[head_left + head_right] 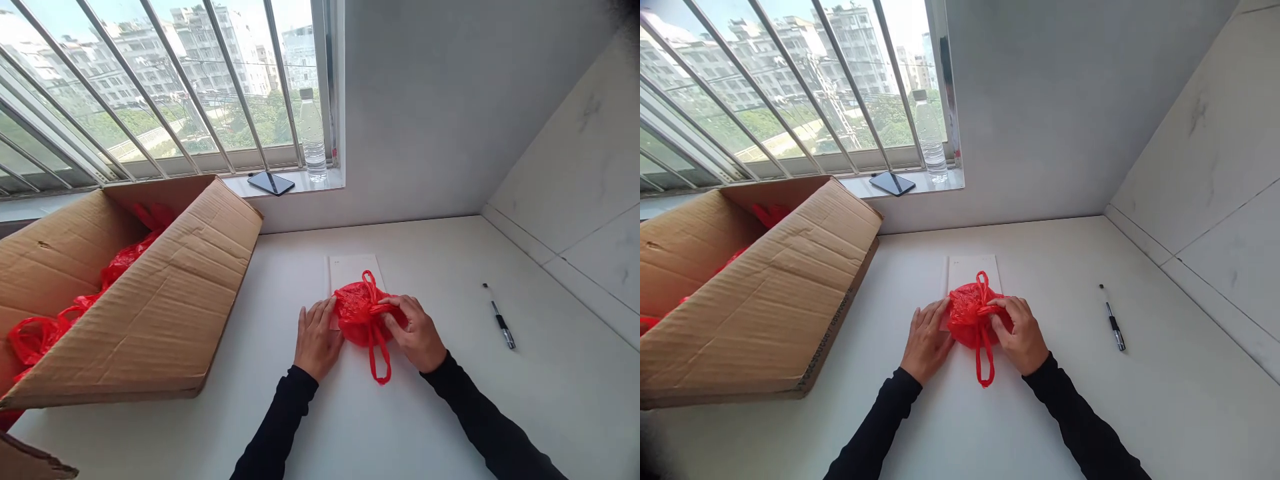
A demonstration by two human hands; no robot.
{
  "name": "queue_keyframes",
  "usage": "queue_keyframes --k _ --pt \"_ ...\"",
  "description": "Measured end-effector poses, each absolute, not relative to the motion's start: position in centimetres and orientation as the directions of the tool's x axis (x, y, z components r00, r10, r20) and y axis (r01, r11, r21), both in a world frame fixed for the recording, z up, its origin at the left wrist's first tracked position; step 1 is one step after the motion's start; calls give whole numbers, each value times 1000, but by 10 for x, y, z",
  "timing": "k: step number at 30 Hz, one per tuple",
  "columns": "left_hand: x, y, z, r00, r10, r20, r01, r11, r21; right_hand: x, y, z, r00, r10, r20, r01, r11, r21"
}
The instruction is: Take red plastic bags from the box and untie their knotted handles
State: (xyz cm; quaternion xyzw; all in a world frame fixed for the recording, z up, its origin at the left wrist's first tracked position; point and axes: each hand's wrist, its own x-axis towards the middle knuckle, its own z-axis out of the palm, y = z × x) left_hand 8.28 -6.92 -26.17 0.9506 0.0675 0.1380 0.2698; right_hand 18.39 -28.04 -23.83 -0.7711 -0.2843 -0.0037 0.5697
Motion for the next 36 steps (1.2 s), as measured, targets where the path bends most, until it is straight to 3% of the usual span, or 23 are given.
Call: queue_keyframes --k 4,10,12,16,19,26,31,36 --pt "91 -62 -264 933 276 229 127 -853 507 186 -288 -237 877 368 310 374 -116 -920" --pt "109 -51 -250 889 345 301 120 -810 573 179 -292 -226 870 419 261 303 -36 -952" --pt "107 -61 -237 897 289 335 21 -784 620 175 -290 -224 861 452 233 269 -17 -963" --pt "93 -89 -208 931 63 360 -220 -689 691 171 -287 -223 832 514 209 211 54 -976" --pt "84 -103 -196 935 10 353 -270 -623 734 167 -286 -221 808 553 205 198 73 -978" --pt "70 -108 -192 923 120 367 -249 -543 802 160 -294 -217 803 577 146 162 24 -987" --pt "60 -101 -194 864 335 376 -140 -558 818 159 -303 -219 905 415 99 136 -61 -989" --pt "60 -114 -192 897 187 401 -215 -609 764 150 -300 -208 849 519 95 164 -88 -983"
